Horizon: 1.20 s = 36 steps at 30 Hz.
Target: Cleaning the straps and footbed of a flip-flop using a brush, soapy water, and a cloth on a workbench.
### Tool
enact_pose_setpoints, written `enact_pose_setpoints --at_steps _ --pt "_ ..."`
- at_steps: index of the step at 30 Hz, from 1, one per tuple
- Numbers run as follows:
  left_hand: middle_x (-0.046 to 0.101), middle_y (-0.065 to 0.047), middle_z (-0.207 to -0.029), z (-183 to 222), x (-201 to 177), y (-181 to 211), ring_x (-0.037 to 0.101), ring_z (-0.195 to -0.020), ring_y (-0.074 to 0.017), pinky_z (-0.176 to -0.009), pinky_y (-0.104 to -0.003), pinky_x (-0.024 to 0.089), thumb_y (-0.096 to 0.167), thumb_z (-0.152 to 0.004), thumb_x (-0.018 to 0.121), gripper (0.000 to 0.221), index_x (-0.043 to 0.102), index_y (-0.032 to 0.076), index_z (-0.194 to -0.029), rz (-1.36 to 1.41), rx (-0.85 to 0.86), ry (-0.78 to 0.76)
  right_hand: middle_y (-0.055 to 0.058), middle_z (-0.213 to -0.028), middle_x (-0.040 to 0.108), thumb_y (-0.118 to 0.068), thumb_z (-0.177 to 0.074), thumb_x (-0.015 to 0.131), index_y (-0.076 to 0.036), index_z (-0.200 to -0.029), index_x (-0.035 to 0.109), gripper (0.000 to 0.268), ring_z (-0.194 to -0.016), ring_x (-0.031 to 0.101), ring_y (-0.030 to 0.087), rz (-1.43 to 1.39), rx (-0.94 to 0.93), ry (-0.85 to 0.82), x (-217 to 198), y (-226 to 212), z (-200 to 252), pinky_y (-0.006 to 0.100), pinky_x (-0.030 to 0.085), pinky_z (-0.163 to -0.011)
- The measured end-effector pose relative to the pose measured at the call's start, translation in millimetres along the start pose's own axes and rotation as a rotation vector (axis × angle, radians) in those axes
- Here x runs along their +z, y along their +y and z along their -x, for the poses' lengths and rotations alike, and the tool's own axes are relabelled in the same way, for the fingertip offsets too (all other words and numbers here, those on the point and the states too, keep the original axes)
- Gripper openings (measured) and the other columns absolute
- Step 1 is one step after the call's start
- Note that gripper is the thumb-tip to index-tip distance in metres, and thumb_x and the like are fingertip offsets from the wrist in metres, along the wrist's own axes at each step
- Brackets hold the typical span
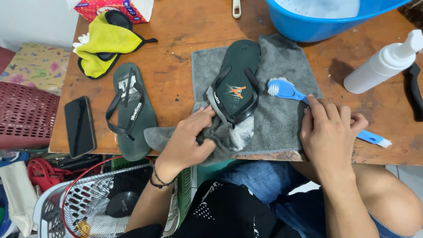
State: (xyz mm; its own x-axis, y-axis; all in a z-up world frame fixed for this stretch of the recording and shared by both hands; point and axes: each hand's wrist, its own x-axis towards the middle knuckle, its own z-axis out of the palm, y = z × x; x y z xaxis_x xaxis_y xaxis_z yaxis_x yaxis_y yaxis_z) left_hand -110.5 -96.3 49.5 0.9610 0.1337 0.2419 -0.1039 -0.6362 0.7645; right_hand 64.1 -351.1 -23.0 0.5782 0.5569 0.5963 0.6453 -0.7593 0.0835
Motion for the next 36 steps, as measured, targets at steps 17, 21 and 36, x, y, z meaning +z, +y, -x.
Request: enact_pose_setpoints --at_steps 17,21,36 --pt "0.053 -0.007 -0.09 -3 6 -18 0.056 -0.105 -0.0298 -0.123 -0.056 0.029 0.006 -0.072 0.051 0.016 0.036 0.007 -0.076 -0.128 0.187 -0.104 -0.004 -0.127 0.077 -0.014 -0.103 0.074 -0.017 -0.131 0.077 0.029 -0.11 0.066 0.019 0.044 -0.019 0.004 -11 -7 -7 0.042 0.03 -0.104" --pt "0.032 -0.001 -0.078 -3 3 -12 0.035 -0.077 -0.0202 -0.12 -0.046 0.034 0.003 -0.071 0.049 0.022 0.03 0.011 -0.079 -0.098 0.135 -0.12 0.01 -0.135 0.072 0.003 -0.09 0.063 -0.009 -0.131 0.069 0.043 -0.122 0.068 0.029 -0.295 -0.154 0.028 -38 -32 -22 0.044 0.026 -0.1" --pt "0.074 -0.013 -0.085 10 28 -20 0.075 -0.103 -0.0333 -0.106 -0.047 0.053 0.003 -0.064 0.07 0.022 0.051 0.01 -0.073 -0.231 0.273 0.199 0.015 -0.14 0.068 0.009 -0.085 0.059 -0.001 -0.133 0.068 0.05 -0.133 0.061 0.025 -0.615 -0.299 -0.15 -20 -76 -17 0.04 0.04 -0.11"
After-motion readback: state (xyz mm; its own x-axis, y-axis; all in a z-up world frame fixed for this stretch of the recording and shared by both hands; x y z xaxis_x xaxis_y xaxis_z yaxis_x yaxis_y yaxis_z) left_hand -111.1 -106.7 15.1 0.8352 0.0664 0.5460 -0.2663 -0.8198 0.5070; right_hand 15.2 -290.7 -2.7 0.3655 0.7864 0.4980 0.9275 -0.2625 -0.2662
